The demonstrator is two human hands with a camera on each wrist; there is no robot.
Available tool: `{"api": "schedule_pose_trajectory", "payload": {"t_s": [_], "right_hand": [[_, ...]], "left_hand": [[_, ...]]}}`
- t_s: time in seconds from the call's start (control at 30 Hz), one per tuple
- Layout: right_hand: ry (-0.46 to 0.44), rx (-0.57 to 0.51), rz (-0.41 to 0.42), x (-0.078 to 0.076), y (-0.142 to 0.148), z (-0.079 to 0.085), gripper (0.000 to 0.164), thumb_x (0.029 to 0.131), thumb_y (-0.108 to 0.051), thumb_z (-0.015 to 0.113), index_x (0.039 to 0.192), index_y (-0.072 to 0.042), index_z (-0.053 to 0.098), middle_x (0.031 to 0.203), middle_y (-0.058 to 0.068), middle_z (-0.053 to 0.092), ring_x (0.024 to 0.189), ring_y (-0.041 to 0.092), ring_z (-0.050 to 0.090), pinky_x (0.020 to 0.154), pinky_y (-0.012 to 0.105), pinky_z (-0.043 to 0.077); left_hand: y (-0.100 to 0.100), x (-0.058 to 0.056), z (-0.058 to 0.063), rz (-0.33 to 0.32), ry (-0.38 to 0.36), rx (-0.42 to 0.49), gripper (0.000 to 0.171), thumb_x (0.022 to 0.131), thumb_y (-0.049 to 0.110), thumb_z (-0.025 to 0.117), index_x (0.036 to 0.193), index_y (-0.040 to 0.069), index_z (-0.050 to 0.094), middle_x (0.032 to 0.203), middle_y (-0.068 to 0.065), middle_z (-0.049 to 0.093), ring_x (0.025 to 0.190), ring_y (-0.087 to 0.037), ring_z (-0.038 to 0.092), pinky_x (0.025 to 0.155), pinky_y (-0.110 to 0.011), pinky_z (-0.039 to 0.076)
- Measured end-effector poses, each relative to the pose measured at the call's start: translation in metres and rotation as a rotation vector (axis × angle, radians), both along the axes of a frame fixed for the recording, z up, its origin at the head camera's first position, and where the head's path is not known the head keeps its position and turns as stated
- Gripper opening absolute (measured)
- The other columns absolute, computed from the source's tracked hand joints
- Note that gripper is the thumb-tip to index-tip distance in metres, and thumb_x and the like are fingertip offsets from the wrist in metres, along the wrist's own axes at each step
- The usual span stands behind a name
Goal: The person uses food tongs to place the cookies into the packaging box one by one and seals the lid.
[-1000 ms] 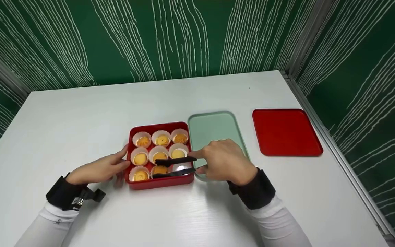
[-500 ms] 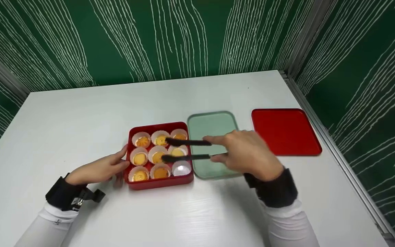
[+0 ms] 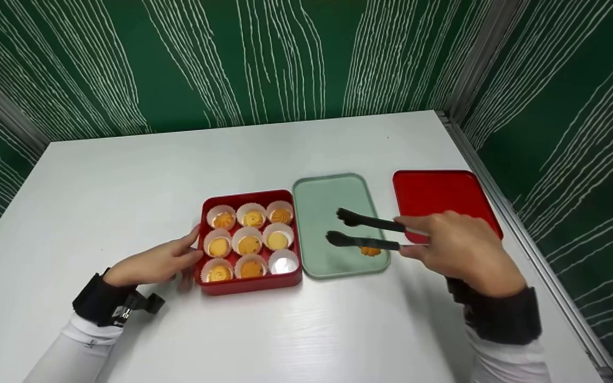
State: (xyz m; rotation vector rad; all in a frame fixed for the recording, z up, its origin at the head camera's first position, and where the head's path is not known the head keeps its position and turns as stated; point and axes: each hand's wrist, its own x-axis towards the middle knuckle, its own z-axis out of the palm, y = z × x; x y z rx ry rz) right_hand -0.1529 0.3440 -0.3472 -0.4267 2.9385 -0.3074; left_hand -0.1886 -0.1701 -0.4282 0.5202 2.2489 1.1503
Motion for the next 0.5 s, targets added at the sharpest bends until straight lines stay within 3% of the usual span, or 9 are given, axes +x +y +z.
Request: {"api": "schedule_pose_trajectory", "payload": {"t_s": [0.2, 0.33, 0.5], "right_hand": [[0.013, 0.072, -0.041, 0.01, 0.027, -0.011, 0.064, 0.088, -0.037, 0.084, 0.145, -0.015, 0.064, 0.087, 0.0, 0.072, 0.081, 0.026, 0.061, 0.055, 0.036, 0.043], [-0.001, 0.1, -0.053, 0.012, 0.035, -0.015, 0.065, 0.087, -0.036, 0.084, 0.144, -0.012, 0.064, 0.085, 0.003, 0.072, 0.083, 0.03, 0.063, 0.053, 0.038, 0.046], [-0.02, 0.129, -0.047, 0.01, 0.036, -0.02, 0.065, 0.086, -0.036, 0.085, 0.143, -0.012, 0.065, 0.094, 0.012, 0.075, 0.085, 0.032, 0.064, 0.053, 0.039, 0.047]], "left_hand": [[0.001, -0.001, 0.002, -0.009, -0.003, 0.006, 0.075, 0.113, 0.021, 0.042, 0.165, -0.001, -0.008, 0.088, -0.01, 0.071, 0.063, -0.026, 0.066, 0.064, -0.038, 0.054], [0.001, 0.0, 0.002, -0.009, 0.011, 0.003, 0.075, 0.113, 0.022, 0.043, 0.166, 0.0, -0.006, 0.103, -0.012, 0.071, 0.065, -0.028, 0.068, 0.066, -0.038, 0.055], [0.0, 0.001, 0.001, -0.001, 0.048, -0.028, 0.074, 0.113, 0.023, 0.043, 0.165, -0.003, -0.002, 0.125, -0.019, 0.066, 0.067, -0.026, 0.068, 0.074, -0.036, 0.053]]}}
